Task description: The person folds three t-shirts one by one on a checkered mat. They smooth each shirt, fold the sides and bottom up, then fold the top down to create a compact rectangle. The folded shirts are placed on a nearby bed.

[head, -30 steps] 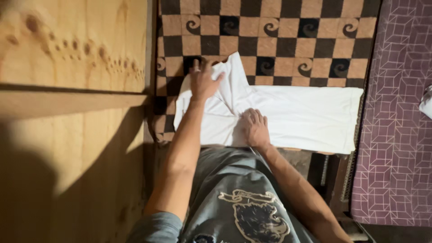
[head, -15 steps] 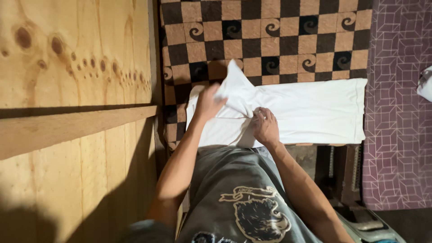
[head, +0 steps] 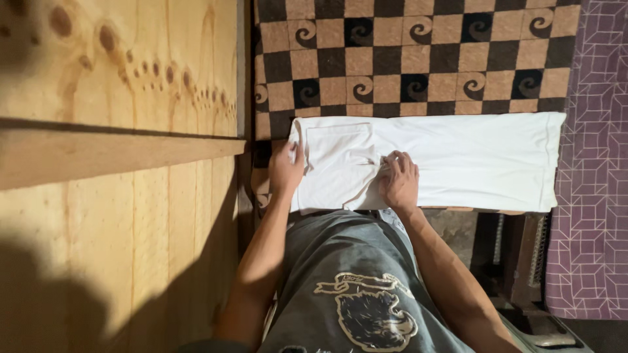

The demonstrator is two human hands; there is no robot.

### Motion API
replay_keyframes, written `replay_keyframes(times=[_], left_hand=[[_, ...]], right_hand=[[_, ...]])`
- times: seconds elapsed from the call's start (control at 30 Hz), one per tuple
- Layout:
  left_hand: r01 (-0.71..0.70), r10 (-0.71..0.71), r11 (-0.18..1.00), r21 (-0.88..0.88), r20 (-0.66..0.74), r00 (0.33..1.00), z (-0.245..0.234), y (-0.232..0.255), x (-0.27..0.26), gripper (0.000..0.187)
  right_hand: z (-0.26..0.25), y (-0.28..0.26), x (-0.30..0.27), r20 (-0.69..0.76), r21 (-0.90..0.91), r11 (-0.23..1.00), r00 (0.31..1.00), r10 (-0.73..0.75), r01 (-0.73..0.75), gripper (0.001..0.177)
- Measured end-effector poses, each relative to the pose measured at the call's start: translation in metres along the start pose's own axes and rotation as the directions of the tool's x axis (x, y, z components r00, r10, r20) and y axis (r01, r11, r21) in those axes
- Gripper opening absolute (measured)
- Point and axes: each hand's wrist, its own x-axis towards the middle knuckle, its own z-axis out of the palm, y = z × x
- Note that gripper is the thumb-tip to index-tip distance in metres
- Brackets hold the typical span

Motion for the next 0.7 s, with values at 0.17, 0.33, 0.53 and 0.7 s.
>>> replay_keyframes(times=[0.17,0.33,0.53,0.7], left_hand=[[0.357,-0.346,0.934,-0.02,0.205,0.916,0.056,-0.014,0.08,0.039],[0.229,-0.235,0.958,-0.173,-0.011,0.972,0.056,-0.044,0.081,0.032],[0.236,-0.235,0.971,-0.044,0.022,0.972,0.011,0.012,0.024,0.031],[0.198,-0.23,0.963,0.182,0.171,0.958,-0.005,0.052,-0.002,0.032]], right_hand=[[0.002,0.003,0.002,0.041,0.019,1.0,0.999,0.004,-0.005,0.052],[-0.002,0.014,-0.003,0.048,0.031,0.999,0.998,-0.038,0.036,0.057],[0.002,0.01,0.017,0.158,0.019,0.961,0.95,0.271,-0.277,0.029],[0.03,-0.006,0.058,0.205,0.214,0.885,0.905,0.374,-0.414,0.031]])
